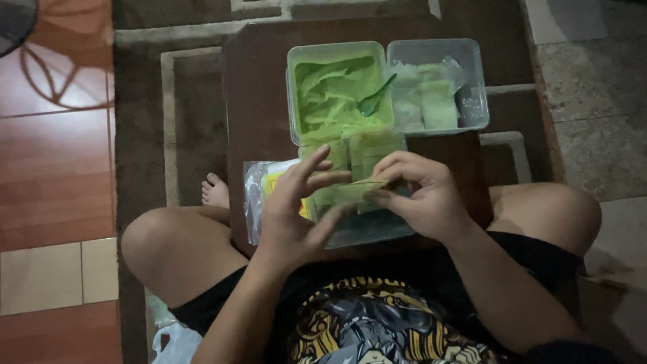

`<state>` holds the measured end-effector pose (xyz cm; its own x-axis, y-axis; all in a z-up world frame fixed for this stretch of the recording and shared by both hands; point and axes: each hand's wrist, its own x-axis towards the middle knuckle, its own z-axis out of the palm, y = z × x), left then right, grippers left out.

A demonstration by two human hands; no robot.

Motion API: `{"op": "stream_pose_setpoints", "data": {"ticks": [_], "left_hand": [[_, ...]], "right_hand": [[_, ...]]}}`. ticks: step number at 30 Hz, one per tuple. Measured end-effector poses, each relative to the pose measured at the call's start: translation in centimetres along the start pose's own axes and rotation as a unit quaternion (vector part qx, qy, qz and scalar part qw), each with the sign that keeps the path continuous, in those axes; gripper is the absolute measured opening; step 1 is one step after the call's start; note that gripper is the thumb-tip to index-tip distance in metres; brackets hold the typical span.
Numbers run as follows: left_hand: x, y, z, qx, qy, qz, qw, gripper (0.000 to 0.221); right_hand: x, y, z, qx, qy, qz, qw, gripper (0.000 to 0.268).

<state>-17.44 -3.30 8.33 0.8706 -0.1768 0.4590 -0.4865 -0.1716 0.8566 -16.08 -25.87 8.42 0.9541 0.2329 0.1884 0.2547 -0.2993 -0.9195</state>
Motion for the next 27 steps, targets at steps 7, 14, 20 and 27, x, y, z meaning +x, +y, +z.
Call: {"op": "stream_pose_setpoints", "data": {"ticks": [7, 14, 20, 27], "left_hand": [[-0.9, -1.5, -0.1, 0.114, -0.043, -0.05, 0.991, 0.085], [-1.6, -1.3, 0.1, -0.023, 0.011, -0.091, 0.996, 0.077], [-1.1, -0.7, 0.2, 0.028, 0.029, -0.062, 0.997, 0.078], [-1.3, -1.4, 0.2, 0.082, 0.022, -0.029, 0.996, 0.069]], "right_hand": [[-0.1, 0.6, -0.2, 0.131, 0.036, 0.008, 0.991, 0.009], [-0.7, -0.2, 0.7, 0.131, -0.027, 0.038, 0.99, 0.039], [-1.1, 0.3, 1.1, 0.099, 0.009, 0.034, 0.994, 0.026], [-0.4, -0.9, 1.0, 0.093, 0.007, -0.056, 0.994, 0.028]]}}
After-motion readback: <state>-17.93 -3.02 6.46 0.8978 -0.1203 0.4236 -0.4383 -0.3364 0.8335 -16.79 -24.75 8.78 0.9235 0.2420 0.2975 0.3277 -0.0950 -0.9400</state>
